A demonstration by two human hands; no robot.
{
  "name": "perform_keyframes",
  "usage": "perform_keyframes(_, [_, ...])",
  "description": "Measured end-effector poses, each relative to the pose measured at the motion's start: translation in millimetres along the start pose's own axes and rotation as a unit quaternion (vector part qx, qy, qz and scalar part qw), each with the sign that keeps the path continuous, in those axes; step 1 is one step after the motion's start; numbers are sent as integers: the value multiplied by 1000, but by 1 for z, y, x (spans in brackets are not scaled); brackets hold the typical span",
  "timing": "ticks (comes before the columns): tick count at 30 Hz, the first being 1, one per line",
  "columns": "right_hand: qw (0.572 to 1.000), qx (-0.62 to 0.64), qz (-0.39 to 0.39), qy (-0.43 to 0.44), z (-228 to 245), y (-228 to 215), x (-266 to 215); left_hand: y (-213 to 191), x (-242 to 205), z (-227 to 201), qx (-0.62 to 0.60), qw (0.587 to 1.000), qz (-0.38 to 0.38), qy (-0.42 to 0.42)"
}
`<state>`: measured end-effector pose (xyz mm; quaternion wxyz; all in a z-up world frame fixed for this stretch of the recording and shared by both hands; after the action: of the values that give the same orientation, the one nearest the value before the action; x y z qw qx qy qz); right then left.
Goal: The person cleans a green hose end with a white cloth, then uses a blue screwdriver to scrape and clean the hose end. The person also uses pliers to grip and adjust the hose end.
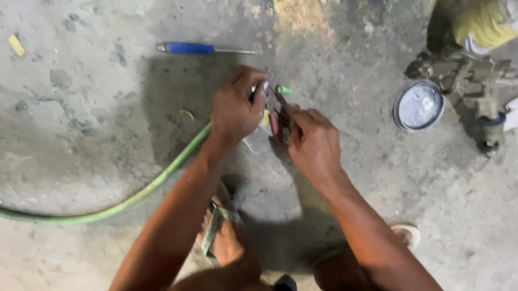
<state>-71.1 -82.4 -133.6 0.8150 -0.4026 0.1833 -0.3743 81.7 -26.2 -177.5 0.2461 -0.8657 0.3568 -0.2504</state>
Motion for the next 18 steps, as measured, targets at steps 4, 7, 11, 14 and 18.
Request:
perform_keyframes(4, [1000, 21, 2, 6, -9, -2, -6, -10, -5, 10, -49, 999, 8, -14])
perform_keyframes(7, [997, 40, -31, 54, -31, -18, 10, -20, 0, 24, -147, 989, -14, -31])
perform_keyframes(11, [989, 120, -56, 64, -47, -52, 12, -35, -17, 47, -139, 984, -1, -115])
perform_keyframes(14, [979, 156, -75, 106, -67, -67, 20, -56, -7, 36, -7, 997, -11, -81])
perform_keyframes(18, [985, 67, -154, -45, -75, -111, 30, -68, -8, 34, 0, 985, -41, -165])
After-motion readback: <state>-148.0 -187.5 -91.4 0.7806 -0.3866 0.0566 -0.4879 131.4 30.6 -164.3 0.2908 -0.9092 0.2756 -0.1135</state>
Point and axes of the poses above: each hand's wrist, its own x-axis towards the middle knuckle, its own y-axis out of the palm, z = x × y, the point moved 10 cm from there along x, towards the middle knuckle, and after that the axes turned 9 degrees about -z, right-handed, at the moved point
